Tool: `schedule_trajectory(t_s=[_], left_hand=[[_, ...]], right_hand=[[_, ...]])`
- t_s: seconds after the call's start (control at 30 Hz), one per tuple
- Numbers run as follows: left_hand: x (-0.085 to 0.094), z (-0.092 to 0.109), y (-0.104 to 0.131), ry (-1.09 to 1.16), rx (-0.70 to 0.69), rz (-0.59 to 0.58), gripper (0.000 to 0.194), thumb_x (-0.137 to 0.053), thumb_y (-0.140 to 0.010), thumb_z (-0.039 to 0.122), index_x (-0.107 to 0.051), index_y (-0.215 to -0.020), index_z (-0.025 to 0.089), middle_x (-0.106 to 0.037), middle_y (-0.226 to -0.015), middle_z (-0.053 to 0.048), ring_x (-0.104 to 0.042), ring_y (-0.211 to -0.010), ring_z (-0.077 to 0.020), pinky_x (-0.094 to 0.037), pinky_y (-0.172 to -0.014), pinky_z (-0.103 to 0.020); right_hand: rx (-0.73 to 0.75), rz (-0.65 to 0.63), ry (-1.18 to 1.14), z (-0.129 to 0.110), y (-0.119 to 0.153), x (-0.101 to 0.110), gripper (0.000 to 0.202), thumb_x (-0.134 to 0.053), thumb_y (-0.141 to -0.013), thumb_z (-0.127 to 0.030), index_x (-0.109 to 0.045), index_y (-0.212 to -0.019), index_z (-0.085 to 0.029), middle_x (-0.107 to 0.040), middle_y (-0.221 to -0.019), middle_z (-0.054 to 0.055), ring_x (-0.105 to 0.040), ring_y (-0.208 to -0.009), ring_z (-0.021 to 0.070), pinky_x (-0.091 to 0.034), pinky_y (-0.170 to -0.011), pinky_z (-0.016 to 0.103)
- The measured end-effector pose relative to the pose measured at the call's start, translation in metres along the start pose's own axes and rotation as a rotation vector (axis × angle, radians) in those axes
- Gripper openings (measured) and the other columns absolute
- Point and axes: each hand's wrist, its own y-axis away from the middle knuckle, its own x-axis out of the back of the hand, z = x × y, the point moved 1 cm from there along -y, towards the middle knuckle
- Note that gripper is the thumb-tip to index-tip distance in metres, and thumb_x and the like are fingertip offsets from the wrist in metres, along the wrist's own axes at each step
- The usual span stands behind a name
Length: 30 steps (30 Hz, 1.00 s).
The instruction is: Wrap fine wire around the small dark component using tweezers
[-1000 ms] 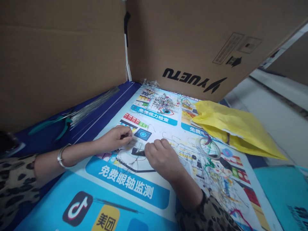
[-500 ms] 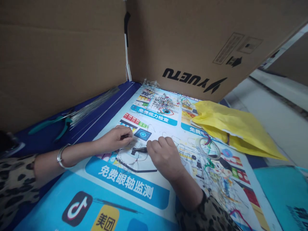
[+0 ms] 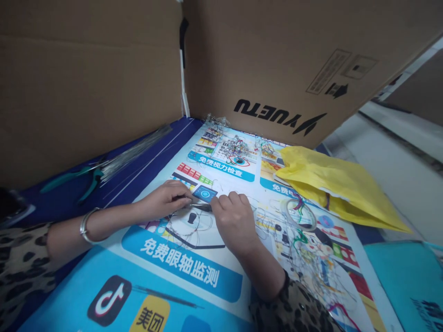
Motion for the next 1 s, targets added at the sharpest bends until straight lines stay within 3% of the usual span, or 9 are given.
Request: schedule_trajectory(t_s=[1.0], left_hand=[[0.002, 0.001, -0.001, 0.063, 0.029, 0.021, 0.015, -0.046, -0.08, 0.014, -0.058, -0.073, 0.016, -0.061, -0.069, 0.002, -0.054, -0.068, -0.0113, -0.038, -0.07, -0.024]], right_hand=[[0.135, -0.037, 0.017, 0.005, 0.004, 0.01, 0.016, -0.045, -0.085, -0.016, -0.061, -0.085, -0.017, -0.051, -0.066, 0.002, -0.039, -0.069, 0.0164, -0.025, -0.065, 0.033]])
